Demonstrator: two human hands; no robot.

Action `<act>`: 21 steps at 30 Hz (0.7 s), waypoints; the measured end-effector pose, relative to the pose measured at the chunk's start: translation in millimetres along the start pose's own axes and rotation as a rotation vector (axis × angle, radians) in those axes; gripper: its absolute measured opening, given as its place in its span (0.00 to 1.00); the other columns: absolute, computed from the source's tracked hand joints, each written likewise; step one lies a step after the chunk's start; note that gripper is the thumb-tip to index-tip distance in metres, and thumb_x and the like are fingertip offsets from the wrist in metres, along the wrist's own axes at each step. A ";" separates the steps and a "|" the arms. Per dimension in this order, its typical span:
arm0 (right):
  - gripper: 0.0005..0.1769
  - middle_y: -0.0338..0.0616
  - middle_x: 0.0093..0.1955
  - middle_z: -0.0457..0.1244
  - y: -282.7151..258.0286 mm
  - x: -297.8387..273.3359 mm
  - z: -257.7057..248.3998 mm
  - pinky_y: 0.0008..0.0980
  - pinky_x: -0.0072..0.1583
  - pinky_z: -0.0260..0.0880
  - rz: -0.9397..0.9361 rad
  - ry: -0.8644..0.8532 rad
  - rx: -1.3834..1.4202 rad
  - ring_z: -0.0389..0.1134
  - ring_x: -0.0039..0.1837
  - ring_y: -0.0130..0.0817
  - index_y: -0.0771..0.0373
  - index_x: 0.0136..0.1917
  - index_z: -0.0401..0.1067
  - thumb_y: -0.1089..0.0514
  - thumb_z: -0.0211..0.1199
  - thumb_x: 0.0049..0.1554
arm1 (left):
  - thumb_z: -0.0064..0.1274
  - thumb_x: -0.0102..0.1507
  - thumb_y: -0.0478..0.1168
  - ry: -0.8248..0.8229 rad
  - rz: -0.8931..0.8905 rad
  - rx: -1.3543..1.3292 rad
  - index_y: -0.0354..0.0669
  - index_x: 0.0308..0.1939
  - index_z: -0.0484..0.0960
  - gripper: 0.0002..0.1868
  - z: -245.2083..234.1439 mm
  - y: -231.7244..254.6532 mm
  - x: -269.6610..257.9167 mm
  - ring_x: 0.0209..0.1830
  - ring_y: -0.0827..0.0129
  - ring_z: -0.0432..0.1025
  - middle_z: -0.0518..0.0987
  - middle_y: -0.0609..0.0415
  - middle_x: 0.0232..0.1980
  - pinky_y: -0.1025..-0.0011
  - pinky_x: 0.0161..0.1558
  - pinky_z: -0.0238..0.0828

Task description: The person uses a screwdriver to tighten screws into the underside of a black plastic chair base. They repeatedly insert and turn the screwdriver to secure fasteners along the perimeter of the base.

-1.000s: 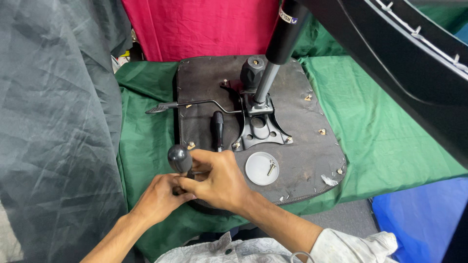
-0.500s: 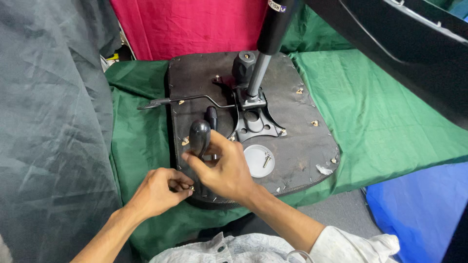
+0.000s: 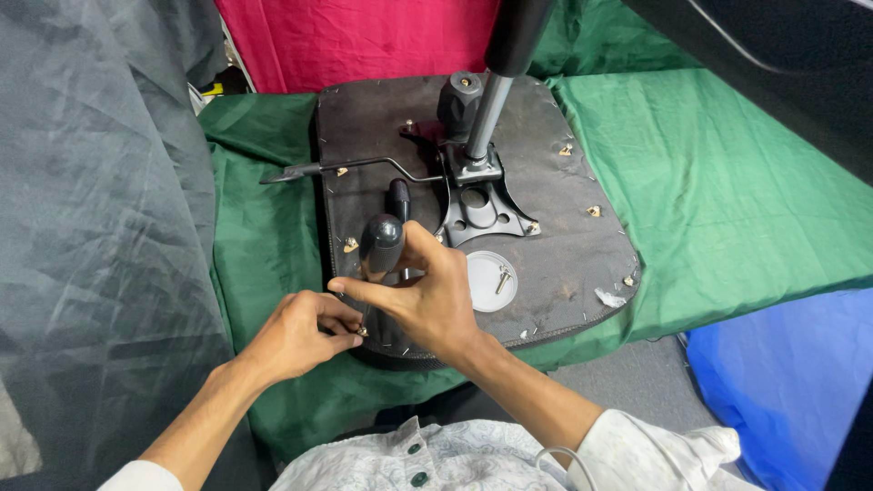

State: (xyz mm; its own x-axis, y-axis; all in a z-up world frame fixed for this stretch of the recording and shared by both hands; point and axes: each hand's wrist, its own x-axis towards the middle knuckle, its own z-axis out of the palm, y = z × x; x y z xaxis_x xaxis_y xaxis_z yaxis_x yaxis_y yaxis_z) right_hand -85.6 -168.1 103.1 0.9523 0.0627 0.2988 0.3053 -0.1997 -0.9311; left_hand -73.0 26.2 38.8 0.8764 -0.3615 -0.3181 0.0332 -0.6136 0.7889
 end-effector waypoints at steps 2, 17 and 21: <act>0.23 0.38 0.37 0.69 -0.1 -0.9 1.8 0.26 0.44 0.75 -0.023 0.008 -0.036 0.68 0.41 0.19 0.64 0.41 0.67 0.54 0.82 0.46 | 0.66 0.53 0.36 -0.019 0.045 0.010 0.34 0.38 0.88 0.12 -2.9 -0.9 1.9 0.33 0.69 0.83 0.89 0.51 0.35 0.69 0.41 0.80; 0.25 0.40 0.37 0.67 0.4 -4.9 6.9 0.27 0.43 0.79 -0.028 -0.091 -0.036 0.73 0.42 0.23 0.63 0.40 0.64 0.52 0.81 0.47 | 0.70 0.50 0.45 -0.228 0.170 0.203 0.38 0.40 0.83 0.20 -26.1 7.2 23.4 0.36 0.63 0.81 0.86 0.51 0.35 0.66 0.42 0.77; 0.25 0.40 0.36 0.68 1.4 -6.3 8.2 0.28 0.41 0.78 0.002 -0.076 -0.031 0.73 0.41 0.24 0.63 0.40 0.64 0.52 0.81 0.46 | 0.70 0.52 0.48 -0.219 0.099 0.277 0.36 0.38 0.84 0.21 -26.2 10.3 21.8 0.35 0.62 0.81 0.85 0.49 0.33 0.66 0.42 0.77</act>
State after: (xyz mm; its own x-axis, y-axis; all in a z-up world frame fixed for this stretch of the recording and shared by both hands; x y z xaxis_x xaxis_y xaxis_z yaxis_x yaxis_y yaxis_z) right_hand -91.1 -160.8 98.1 0.9505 0.1364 0.2790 0.3044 -0.2303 -0.9243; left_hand -41.0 30.4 53.8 0.7442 -0.5522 -0.3760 -0.2047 -0.7242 0.6585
